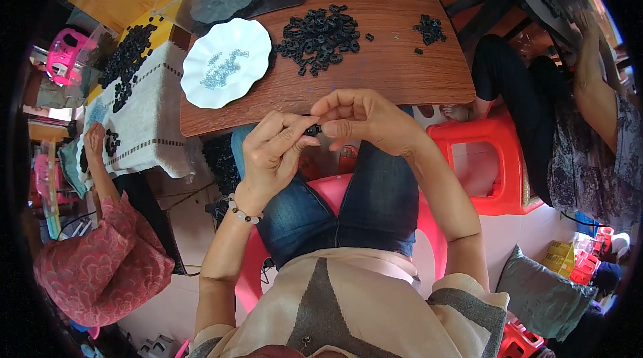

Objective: The person assembles small mechanical components by hand, inserting springs into black plastic pieces and fitting the parts together.

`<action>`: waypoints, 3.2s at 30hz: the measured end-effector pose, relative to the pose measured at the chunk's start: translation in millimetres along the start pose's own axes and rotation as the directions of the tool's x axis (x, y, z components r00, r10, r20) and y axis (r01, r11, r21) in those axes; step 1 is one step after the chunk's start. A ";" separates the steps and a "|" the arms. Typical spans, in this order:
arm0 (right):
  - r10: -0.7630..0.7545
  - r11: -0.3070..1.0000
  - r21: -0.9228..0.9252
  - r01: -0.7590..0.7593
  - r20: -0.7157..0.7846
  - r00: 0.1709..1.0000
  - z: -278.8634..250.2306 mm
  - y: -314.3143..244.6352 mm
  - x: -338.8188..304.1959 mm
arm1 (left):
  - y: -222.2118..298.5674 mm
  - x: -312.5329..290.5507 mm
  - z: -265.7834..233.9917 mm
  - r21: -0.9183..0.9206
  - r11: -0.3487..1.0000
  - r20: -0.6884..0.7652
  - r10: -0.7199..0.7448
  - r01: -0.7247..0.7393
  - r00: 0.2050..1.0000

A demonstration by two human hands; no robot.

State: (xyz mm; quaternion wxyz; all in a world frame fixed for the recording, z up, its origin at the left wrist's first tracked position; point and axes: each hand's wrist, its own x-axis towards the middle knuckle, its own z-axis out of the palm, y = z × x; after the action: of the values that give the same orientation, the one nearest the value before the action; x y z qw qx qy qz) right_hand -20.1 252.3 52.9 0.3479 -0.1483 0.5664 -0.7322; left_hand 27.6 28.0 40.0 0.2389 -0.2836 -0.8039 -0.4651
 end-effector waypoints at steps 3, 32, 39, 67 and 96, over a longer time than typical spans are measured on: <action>0.017 0.992 0.121 -0.029 0.100 0.995 2.2 2.8 2.0 | 0.6 1.5 -3.1 0.044 0.999 0.010 0.025 -0.025 1.000; -0.035 0.920 0.390 -0.030 0.159 0.987 14.7 19.3 7.6 | -7.5 2.0 -11.9 0.164 0.986 -0.073 0.044 -0.031 0.996; 0.037 0.972 0.233 -0.035 -0.005 0.999 10.0 15.5 7.1 | -11.6 2.6 -18.0 0.257 0.966 -0.123 0.023 0.010 0.992; -0.744 0.410 -0.901 0.145 -0.239 0.624 -101.4 -156.7 100.3 | -10.6 -1.8 -5.4 0.192 0.974 -0.106 -0.099 0.118 0.990; -0.540 0.406 -0.909 -0.098 -0.325 0.777 -72.8 -28.7 84.2 | -30.8 -9.0 -1.0 0.095 0.969 -0.069 -0.224 0.230 0.972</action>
State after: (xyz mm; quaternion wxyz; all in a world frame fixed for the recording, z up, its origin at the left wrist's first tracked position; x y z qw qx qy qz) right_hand -134.5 251.5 41.8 -0.0811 -0.1574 0.9127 -0.3684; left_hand 13.4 12.5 15.7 0.2217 -0.1635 -0.8465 -0.4556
